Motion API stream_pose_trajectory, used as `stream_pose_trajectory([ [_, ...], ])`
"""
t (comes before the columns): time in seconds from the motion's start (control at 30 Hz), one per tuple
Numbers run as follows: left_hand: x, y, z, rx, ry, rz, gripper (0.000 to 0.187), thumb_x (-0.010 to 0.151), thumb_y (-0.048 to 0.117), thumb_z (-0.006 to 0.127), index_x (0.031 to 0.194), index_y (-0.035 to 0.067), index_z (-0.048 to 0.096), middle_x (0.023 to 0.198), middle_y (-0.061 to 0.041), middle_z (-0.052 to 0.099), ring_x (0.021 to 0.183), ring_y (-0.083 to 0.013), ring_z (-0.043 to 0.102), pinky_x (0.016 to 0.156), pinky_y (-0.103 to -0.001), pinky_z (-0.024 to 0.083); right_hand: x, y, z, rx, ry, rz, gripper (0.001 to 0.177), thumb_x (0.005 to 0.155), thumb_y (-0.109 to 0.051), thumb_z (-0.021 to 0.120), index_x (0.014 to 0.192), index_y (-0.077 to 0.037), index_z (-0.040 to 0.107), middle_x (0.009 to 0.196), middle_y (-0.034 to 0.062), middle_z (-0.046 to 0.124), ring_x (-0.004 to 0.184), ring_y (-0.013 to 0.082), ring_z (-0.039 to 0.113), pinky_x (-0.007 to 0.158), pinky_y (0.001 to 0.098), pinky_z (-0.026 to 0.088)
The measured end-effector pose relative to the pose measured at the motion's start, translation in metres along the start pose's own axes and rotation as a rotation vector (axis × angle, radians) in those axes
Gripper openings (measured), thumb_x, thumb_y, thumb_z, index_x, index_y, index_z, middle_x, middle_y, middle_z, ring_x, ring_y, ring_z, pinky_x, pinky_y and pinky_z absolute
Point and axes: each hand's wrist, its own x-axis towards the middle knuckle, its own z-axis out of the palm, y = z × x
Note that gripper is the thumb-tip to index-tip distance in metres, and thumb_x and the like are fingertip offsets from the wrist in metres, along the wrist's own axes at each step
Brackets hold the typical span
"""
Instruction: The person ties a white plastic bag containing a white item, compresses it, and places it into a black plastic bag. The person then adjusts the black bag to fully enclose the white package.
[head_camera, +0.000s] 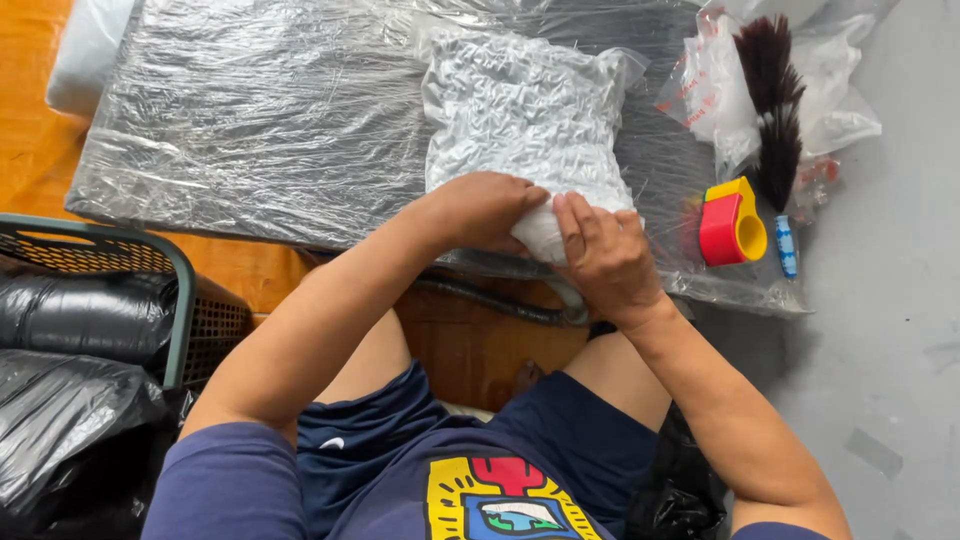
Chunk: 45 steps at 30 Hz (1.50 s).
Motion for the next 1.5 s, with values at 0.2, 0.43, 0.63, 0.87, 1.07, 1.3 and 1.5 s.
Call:
stream_pose_trajectory([
  [0.2, -0.008, -0.021, 0.039, -0.18, -0.106, -0.137, 0.069, 0.075, 0.042, 0.089, 0.125, 0.006, 0.059, 0.104, -0.018, 0.074, 0.099, -0.0411, 0.072, 0.085, -0.055, 0.059, -0.017, -0.001, 0.036, 0.281, -0.19, -0.076, 0.06, 0.081, -0.036, 0.073, 0.129, -0.001, 0.066, 0.104, 0.0133, 0.065, 0.071, 0.0249, 0.061, 0.063, 0.0365, 0.046],
  [0.43, -0.012, -0.024, 0.051, -0.069, -0.02, -0.247, 0.09, 0.064, 0.065, 0.086, 0.131, 0.015, 0.054, 0.121, -0.018, 0.061, 0.108, -0.0442, 0.064, 0.097, -0.058, 0.052, 0.0, 0.022, 0.053, 0.827, -0.504, 0.104, 0.069, 0.072, -0.055, 0.086, 0.114, -0.005, 0.064, 0.087, 0.0104, 0.065, 0.083, 0.0335, 0.07, 0.069, 0.0431, 0.054],
  [0.63, -0.017, 0.045, 0.037, 0.535, 0.098, -0.166, 0.097, 0.075, 0.051, 0.083, 0.153, 0.01, 0.043, 0.15, -0.023, 0.046, 0.145, -0.0409, 0.036, 0.123, -0.067, 0.015, -0.014, 0.038, 0.094, 1.152, -0.772, 0.381, 0.055, 0.065, -0.051, 0.094, 0.104, -0.019, 0.071, 0.088, 0.0026, 0.072, 0.092, 0.0288, 0.071, 0.078, 0.0439, 0.054],
  [0.87, 0.026, -0.025, 0.129, 0.784, 0.618, -0.051, 0.044, 0.098, 0.012, 0.037, 0.134, -0.008, 0.053, 0.107, -0.031, 0.056, 0.092, -0.0503, 0.056, 0.082, -0.061, 0.047, 0.018, 0.053, 0.094, 1.321, -1.007, 0.57, 0.053, 0.06, -0.043, 0.096, 0.1, -0.014, 0.077, 0.089, 0.0072, 0.078, 0.093, 0.0268, 0.072, 0.085, 0.0437, 0.052],
  [1.07, 0.028, -0.049, 0.124, 0.482, 0.235, -0.062, 0.099, 0.052, 0.034, 0.095, 0.133, -0.004, 0.052, 0.102, -0.017, 0.061, 0.084, -0.0329, 0.059, 0.076, -0.044, 0.045, 0.04, 0.055, 0.067, 1.118, -1.146, 0.605, 0.091, 0.066, -0.051, 0.091, 0.138, -0.014, 0.05, 0.122, 0.0231, 0.071, 0.115, 0.0456, 0.066, 0.097, 0.0573, 0.05],
  [1.3, 0.029, -0.048, 0.072, 0.488, 0.219, -0.036, 0.102, 0.043, 0.067, 0.091, 0.117, 0.006, 0.055, 0.094, -0.005, 0.063, 0.077, -0.0249, 0.063, 0.065, -0.037, 0.049, -0.008, 0.017, 0.045, 0.467, -0.552, 0.127, 0.124, 0.062, -0.073, 0.093, 0.149, -0.006, 0.037, 0.147, 0.018, 0.043, 0.138, 0.0351, 0.046, 0.115, 0.0608, 0.039],
  [1.5, 0.046, -0.06, 0.051, 0.13, 0.08, -0.085, 0.073, 0.057, 0.042, 0.09, 0.108, 0.005, 0.055, 0.093, -0.015, 0.067, 0.077, -0.0403, 0.068, 0.062, -0.052, 0.053, -0.032, 0.022, 0.084, 0.226, -0.409, 0.083, 0.101, 0.088, -0.067, 0.083, 0.156, -0.007, 0.039, 0.146, 0.0219, 0.052, 0.124, 0.0382, 0.06, 0.094, 0.0491, 0.054],
])
